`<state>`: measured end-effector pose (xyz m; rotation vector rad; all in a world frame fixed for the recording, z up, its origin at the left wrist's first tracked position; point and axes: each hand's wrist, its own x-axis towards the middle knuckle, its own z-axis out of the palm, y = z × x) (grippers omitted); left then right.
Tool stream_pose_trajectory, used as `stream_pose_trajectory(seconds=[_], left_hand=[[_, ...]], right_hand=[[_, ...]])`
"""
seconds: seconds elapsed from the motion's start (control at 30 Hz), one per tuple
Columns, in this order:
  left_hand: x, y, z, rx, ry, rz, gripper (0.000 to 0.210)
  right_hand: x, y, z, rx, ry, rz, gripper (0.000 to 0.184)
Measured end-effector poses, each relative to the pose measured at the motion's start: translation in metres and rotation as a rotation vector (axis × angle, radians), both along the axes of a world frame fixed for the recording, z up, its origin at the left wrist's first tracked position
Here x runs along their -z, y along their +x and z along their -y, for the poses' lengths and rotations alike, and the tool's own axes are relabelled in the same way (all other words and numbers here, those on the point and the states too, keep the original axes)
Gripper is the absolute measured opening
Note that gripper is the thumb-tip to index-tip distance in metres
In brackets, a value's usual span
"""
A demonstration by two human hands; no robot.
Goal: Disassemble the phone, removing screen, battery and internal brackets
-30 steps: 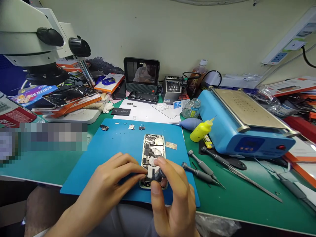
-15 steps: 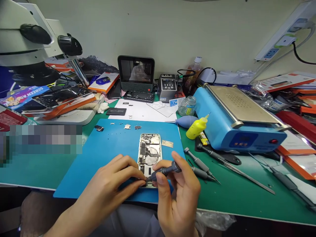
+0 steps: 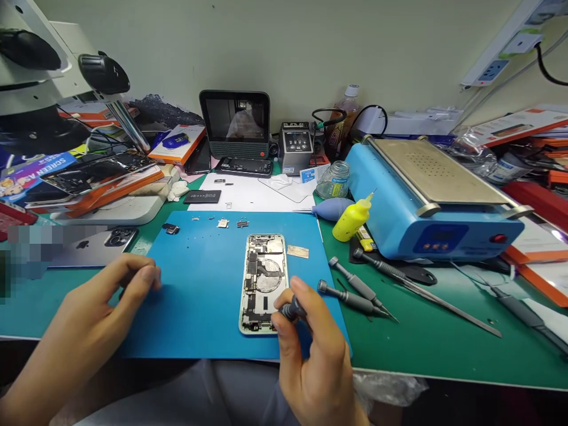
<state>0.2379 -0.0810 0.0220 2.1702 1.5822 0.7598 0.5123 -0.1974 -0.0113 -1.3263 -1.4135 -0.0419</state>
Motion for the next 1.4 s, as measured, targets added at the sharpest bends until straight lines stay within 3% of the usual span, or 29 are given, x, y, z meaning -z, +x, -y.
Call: stream_pose_trajectory(seconds=[0.2, 0.37, 0.47, 0.6, 0.7, 0.8, 1.07, 1.27, 1.4], left_hand=[[0.001, -0.011, -0.008, -0.129, -0.093, -0.021, 0.043], [-0.001, -0.012, -0.022, -0.143, -0.079, -0.006, 0.035], [-0.009, -0.005, -0.034, -0.067, -0.015, -0.013, 0.027], [-0.017, 0.009, -0.049, 0.126, 0.105, -0.086, 0.020], [-0.017, 0.019, -0.056, 0.214, 0.176, -0.173, 0.021], [-0.012, 0.027, -0.059, 0.272, 0.275, -0.284, 0.021], [-0.003, 0.031, -0.056, 0.284, 0.383, -0.369, 0.025], [-0.001, 0.030, -0.057, 0.295, 0.367, -0.340, 0.030], [0.000, 0.028, -0.057, 0.296, 0.342, -0.312, 0.029]], right_hand=[[-0.002, 0.000, 0.000, 0.005, -0.010, 0.009, 0.045], [-0.006, 0.003, -0.004, -0.046, 0.051, 0.220, 0.038], [-0.011, 0.005, -0.008, -0.103, 0.106, 0.302, 0.036], [-0.011, 0.006, -0.005, -0.104, 0.081, 0.262, 0.046], [-0.007, 0.007, -0.003, -0.160, 0.101, 0.221, 0.058], [-0.005, 0.008, -0.005, -0.164, 0.114, 0.212, 0.055], [-0.012, 0.007, -0.007, -0.145, 0.123, 0.253, 0.042], [-0.011, 0.008, -0.009, -0.151, 0.164, 0.274, 0.056], [-0.011, 0.008, -0.009, -0.165, 0.145, 0.253, 0.054]])
